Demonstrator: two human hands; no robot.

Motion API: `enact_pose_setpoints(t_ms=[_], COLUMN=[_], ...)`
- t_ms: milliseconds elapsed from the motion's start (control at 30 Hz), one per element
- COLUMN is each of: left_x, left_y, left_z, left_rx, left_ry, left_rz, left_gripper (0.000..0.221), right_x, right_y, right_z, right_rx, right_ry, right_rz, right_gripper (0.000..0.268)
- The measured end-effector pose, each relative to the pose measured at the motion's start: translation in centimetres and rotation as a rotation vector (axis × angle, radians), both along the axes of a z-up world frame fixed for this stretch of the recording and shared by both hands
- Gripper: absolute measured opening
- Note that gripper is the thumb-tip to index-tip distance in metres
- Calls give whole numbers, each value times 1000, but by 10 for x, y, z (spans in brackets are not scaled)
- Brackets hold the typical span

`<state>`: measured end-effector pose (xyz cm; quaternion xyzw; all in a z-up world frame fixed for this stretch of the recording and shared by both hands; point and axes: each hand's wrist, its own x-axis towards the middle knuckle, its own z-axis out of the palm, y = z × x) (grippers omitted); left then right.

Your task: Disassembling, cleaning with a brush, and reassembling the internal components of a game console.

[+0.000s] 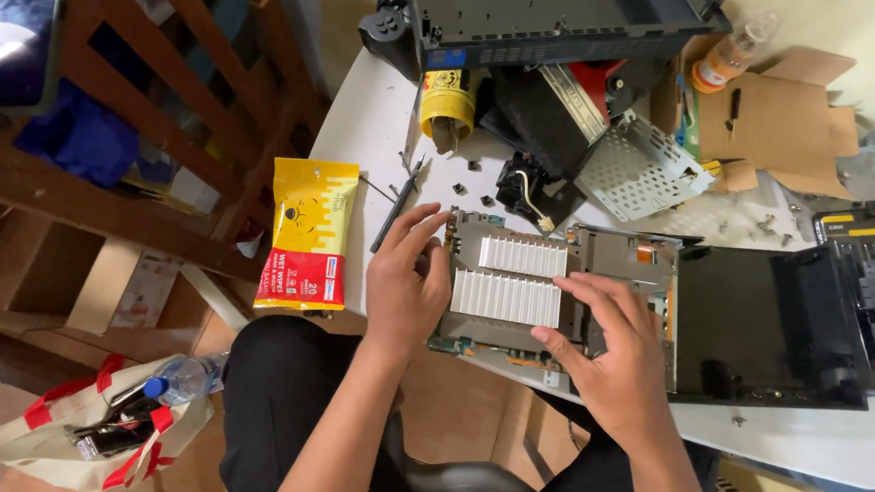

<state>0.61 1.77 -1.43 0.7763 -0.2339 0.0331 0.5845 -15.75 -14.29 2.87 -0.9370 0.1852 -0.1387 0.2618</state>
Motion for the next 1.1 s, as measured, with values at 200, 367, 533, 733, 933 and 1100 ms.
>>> enact_pose_setpoints(t_ms=[200,367,533,733,933,1100], left_x=[0,3,4,9,10,10], left_y=[-2,-2,0,-2,-3,-7], left_z=[10,6,8,12,12,12], left_rx=[28,-14,-30,10,43,-65], left_ry=[17,-2,7,-26,-44,32], left_rz=[-2,-5,-11,-38,-17,65], left_gripper=[29,24,23,20,19,21], right_x=[-1,0,2,18,78,105], right_y=[-5,-7,-5,-11,-23,-17], right_z=[-5,8,11,41,51,35], right_rx=[-100,124,224,408,-128,-173], right_ry=[85,140,103,161,124,159], right_rz=[28,-5,-20,-91,1,-28], right_gripper=[62,52,42,38,37,23])
